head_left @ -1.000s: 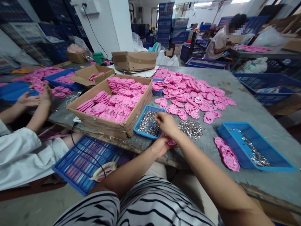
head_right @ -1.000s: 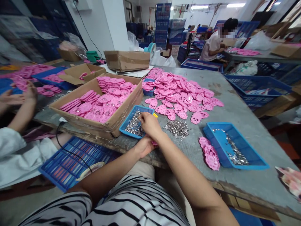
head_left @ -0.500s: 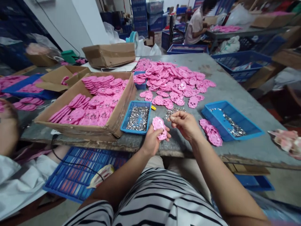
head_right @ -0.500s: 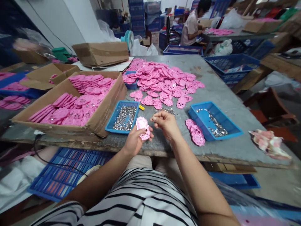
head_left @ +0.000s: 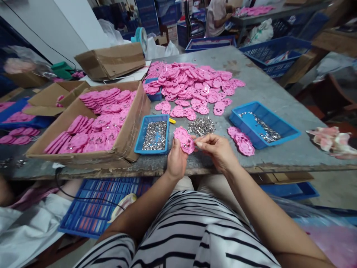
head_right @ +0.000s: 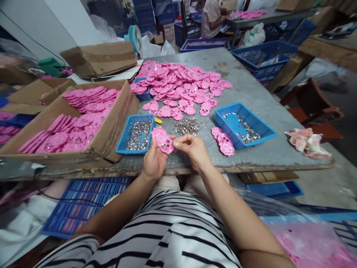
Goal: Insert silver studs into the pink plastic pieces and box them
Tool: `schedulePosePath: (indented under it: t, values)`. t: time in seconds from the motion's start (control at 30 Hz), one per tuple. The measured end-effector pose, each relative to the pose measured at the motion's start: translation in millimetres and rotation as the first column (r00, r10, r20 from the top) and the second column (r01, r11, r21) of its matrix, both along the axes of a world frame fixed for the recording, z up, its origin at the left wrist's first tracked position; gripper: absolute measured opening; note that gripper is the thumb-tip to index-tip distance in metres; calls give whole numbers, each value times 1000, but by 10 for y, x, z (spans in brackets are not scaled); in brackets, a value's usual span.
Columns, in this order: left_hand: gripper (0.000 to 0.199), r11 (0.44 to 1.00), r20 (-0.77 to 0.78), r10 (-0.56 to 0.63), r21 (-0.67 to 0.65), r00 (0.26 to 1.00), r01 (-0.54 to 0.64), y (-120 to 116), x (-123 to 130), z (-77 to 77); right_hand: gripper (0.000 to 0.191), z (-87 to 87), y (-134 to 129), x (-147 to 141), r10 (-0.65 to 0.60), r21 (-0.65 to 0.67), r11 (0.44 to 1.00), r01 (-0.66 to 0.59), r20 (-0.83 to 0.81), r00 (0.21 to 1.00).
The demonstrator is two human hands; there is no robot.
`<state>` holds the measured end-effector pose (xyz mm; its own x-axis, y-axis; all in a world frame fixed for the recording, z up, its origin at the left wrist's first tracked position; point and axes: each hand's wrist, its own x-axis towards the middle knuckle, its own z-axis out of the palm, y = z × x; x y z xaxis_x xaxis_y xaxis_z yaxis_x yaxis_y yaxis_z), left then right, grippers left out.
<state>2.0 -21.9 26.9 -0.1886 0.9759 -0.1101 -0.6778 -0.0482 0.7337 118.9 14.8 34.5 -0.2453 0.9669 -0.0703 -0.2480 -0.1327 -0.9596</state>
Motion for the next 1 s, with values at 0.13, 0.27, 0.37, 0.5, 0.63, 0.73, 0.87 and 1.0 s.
schedulePosePath:
  t: [0.13,0.27,0.37,0.5,0.63,0.73,0.87,1.0]
  values:
    - [45,999,-16,23,35,1000,-22,-17,57,-2,24,-80,-22,-53,-129,85,989,123,62,990]
    - [50,998,-44,19,59,999,-17,-27,105,-11,22,-129,-54,-110,-184,108,979,175,75,980]
    - [52,993,-46,-1,120,999,6,-29,127,-35,23,-126,-77,-138,-196,102,976,192,35,980]
    - [57,992,-72,7,125,997,2,-29,145,-62,22,-111,-82,-148,-194,92,977,191,25,981]
    - [57,994,-75,1,112,997,8,-32,148,-65,24,-103,-71,-161,-203,77,976,201,19,979]
    - [54,995,-58,-2,95,998,8,-34,149,-61,27,-86,-69,-184,-217,73,973,217,3,976]
    - [52,999,-72,22,35,997,-20,-31,154,-58,31,-76,-75,-210,-218,93,972,217,2,976]
    - [51,998,-71,24,66,997,-20,-20,150,-65,30,-112,-71,-220,-216,123,969,213,11,976]
